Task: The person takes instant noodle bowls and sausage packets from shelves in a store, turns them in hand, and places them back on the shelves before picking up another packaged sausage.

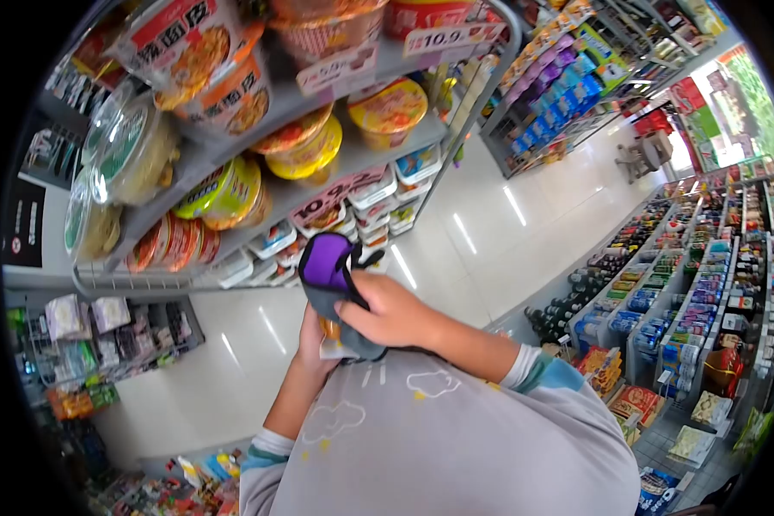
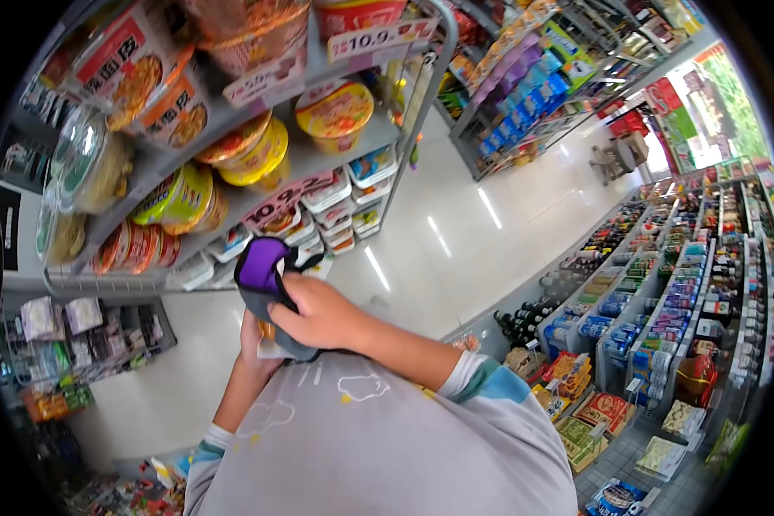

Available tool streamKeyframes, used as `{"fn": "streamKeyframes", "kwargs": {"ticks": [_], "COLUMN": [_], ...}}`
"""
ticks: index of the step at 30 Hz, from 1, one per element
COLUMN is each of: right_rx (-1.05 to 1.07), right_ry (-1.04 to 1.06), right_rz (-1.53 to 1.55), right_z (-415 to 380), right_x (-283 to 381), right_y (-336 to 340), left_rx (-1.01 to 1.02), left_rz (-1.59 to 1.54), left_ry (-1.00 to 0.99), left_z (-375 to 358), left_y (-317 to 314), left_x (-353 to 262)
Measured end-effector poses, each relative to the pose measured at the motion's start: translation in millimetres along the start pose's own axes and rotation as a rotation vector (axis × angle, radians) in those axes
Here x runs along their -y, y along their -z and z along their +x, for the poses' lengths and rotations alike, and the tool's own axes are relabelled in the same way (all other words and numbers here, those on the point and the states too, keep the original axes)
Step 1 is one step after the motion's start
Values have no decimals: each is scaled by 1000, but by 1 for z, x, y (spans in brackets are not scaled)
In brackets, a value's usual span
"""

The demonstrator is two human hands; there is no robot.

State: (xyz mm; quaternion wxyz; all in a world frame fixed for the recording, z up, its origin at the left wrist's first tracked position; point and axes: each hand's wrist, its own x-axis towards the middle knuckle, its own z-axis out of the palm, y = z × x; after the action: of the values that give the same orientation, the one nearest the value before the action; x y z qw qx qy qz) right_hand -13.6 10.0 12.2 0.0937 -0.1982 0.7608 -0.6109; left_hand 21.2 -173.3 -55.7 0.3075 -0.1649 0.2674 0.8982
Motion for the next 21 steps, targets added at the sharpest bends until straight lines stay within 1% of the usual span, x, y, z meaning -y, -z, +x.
{"fn": "streamKeyframes", "kwargs": {"ticks": [1, 3, 4, 5, 6, 8, 9, 11, 12, 13, 15, 16, 17, 19, 21], "right_rx": [-17, 7, 21, 27, 42, 33, 38, 121, 166, 174, 162, 139, 161, 57, 29], "right_ry": [-8, -44, -97, -100, -125, -171, -176, -361, -379, -384, -273, -155, -172, -88, -94], "right_rz": [-52, -148, -90, -83, -207, -443, -431, -667, -654, -640, -493, -501, -457, -510, -516], "right_z": [2, 2, 1, -4, -9, -24, -32, -47, -52, -56, -61, -63, -61, -60, -58], "right_x": [2, -11, -3, -10, -21, -38, -42, -46, -50, -50, -47, -49, -50, -57, -71], "right_y": [3, 10, 22, 31, 38, 50, 56, 67, 71, 73, 72, 65, 61, 52, 52], "left_rx": [24, -14, -55, -96, -105, 196, 182, -12, -59, -76, 179, -270, -320, -121, -123], "left_rz": [-15, -20, -27, -35, -36, -205, -206, -136, -131, -131, -168, 89, 85, -178, -133], "left_ry": [1, -23, -8, 8, 7, 62, 64, 39, 50, 53, 122, 67, 82, 31, -14], "left_z": [2, 5, 5, 5, 7, 12, 12, 11, 13, 17, 21, 19, 18, 11, 11], "left_y": [1, -7, -17, -23, -22, -17, -26, -53, -57, -45, -10, -27, -26, -14, -43], "left_x": [2, 10, 15, 19, 24, 36, 40, 49, 57, 68, 92, 105, 106, 110, 105]}}
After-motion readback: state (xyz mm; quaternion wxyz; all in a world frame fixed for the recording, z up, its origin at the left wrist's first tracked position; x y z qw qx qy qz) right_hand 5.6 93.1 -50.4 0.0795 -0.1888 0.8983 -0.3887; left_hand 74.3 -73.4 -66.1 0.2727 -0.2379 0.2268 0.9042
